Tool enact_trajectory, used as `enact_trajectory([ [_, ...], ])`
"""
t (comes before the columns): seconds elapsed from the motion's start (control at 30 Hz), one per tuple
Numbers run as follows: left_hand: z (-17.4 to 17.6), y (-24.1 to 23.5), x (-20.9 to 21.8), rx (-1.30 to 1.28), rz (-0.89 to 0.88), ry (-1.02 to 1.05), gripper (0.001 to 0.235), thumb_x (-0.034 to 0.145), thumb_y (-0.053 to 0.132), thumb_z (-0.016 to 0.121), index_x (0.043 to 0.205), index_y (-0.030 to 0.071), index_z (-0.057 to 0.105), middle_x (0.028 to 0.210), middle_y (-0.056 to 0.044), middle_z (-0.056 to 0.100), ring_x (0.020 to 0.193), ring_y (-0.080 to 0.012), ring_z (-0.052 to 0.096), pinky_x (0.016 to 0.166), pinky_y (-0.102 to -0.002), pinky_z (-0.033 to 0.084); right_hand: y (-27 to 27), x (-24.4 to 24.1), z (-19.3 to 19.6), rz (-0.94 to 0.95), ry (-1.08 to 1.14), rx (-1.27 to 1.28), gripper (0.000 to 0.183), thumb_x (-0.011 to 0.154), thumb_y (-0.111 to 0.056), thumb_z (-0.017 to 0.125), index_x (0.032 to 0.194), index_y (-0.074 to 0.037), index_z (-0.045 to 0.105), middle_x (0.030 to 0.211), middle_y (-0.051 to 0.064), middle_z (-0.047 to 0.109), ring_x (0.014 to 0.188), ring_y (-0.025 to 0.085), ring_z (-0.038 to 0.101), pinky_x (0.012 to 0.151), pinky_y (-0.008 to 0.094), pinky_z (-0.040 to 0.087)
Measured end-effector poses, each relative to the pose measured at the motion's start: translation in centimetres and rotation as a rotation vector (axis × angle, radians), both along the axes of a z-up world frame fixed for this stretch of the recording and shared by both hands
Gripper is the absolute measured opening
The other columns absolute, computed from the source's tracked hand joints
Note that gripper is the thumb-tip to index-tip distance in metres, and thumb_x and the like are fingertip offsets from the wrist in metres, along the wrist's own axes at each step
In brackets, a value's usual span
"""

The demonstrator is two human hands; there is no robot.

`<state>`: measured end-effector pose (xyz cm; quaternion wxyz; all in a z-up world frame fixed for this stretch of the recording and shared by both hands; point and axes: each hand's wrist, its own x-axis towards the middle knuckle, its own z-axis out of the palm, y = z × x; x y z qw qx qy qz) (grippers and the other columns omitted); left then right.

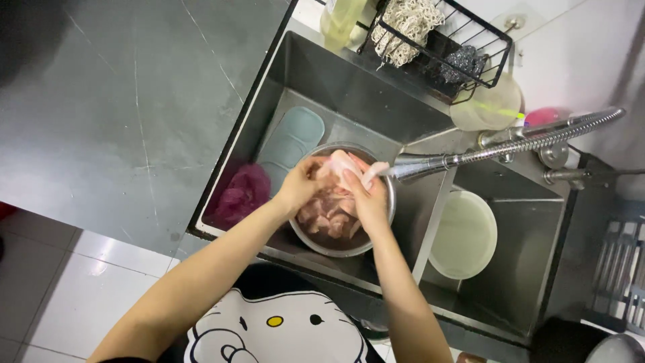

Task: The person carries a pot to the stove, then washes raw chicken pieces in a metal bowl under running tap water in the sink, rubbing the pieces by hand. They take a plastic bag of white powder, cut it open with scissors, pour some into a small bowl, and tie the bag closed.

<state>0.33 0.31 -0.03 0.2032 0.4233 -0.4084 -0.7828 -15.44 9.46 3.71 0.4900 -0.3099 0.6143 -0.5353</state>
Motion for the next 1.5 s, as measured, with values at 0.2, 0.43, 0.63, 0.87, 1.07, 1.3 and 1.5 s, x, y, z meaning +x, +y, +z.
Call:
enact_trajectory([
  [0.2,2.1,-1.7,0.4,0.154,-0.080,0.084,0.043,0.087,0.013,0.076,0.127,0.001,0.069,0.104,-0.010,0.073,0.086,-0.0161,0.065,0.075,-0.030,0.053,-0.9,-0.1,1.7,-0.253,-0.017,0.164,0.041,0.105,-0.029,0.058,0.133,0.000,0.065,0.091,0.007,0.071,0.063,0.011,0.062,0.056,0.025,0.051],
  [0.43,6.0,-0.5,-0.5,-0.685,-0.049,-0.124,0.036,0.082,0.017,0.083,0.114,0.009,0.070,0.113,-0.005,0.066,0.097,-0.0217,0.067,0.085,-0.033,0.055,-1.0,0.2,2.3,-0.331,-0.034,0.126,0.036,0.105,-0.028,0.059,0.126,-0.001,0.069,0.083,0.002,0.070,0.062,0.008,0.059,0.055,0.024,0.048],
  [0.63,8.4,-0.8,-1.2,-1.107,-0.062,-0.338,0.021,0.079,0.014,0.081,0.098,0.010,0.073,0.127,-0.002,0.066,0.115,-0.0311,0.058,0.095,-0.040,0.051,-1.4,1.4,4.2,-0.309,0.161,0.123,0.038,0.107,-0.030,0.055,0.126,0.000,0.070,0.077,0.001,0.065,0.060,0.006,0.056,0.054,0.022,0.046],
  [0.87,7.1,-1.5,-1.3,-1.201,-0.048,-0.312,0.011,0.080,0.013,0.077,0.090,0.011,0.076,0.126,0.003,0.070,0.123,-0.0327,0.054,0.101,-0.040,0.049,-1.4,0.9,2.5,-0.368,0.110,0.161,0.036,0.105,-0.030,0.057,0.122,0.000,0.068,0.069,0.002,0.063,0.054,0.008,0.054,0.048,0.023,0.043],
  [1.07,4.0,-2.1,-1.0,-0.768,0.004,-0.242,0.008,0.087,0.018,0.074,0.088,0.012,0.079,0.117,0.003,0.076,0.120,-0.0284,0.053,0.105,-0.038,0.040,-1.0,-0.6,-0.7,-0.462,-0.047,0.089,0.041,0.104,-0.032,0.062,0.125,0.003,0.067,0.106,0.004,0.074,0.087,0.006,0.069,0.074,0.021,0.057],
  [1.3,1.8,-0.9,-1.5,-0.625,-0.011,-0.274,0.020,0.098,0.023,0.065,0.101,0.004,0.071,0.117,-0.010,0.067,0.110,-0.0287,0.059,0.099,-0.037,0.046,-1.2,0.2,2.0,-0.416,-0.031,0.227,0.042,0.102,-0.033,0.060,0.128,-0.001,0.068,0.096,0.005,0.071,0.069,0.008,0.061,0.058,0.023,0.048],
  [1.5,3.6,-0.7,-2.8,-0.394,-0.017,-0.208,0.030,0.091,0.023,0.072,0.104,-0.001,0.059,0.111,-0.014,0.061,0.096,-0.0255,0.067,0.086,-0.037,0.055,-0.9,0.1,2.3,-0.325,-0.049,0.165,0.038,0.103,-0.028,0.060,0.128,-0.001,0.067,0.083,0.003,0.066,0.063,0.008,0.059,0.055,0.023,0.047],
])
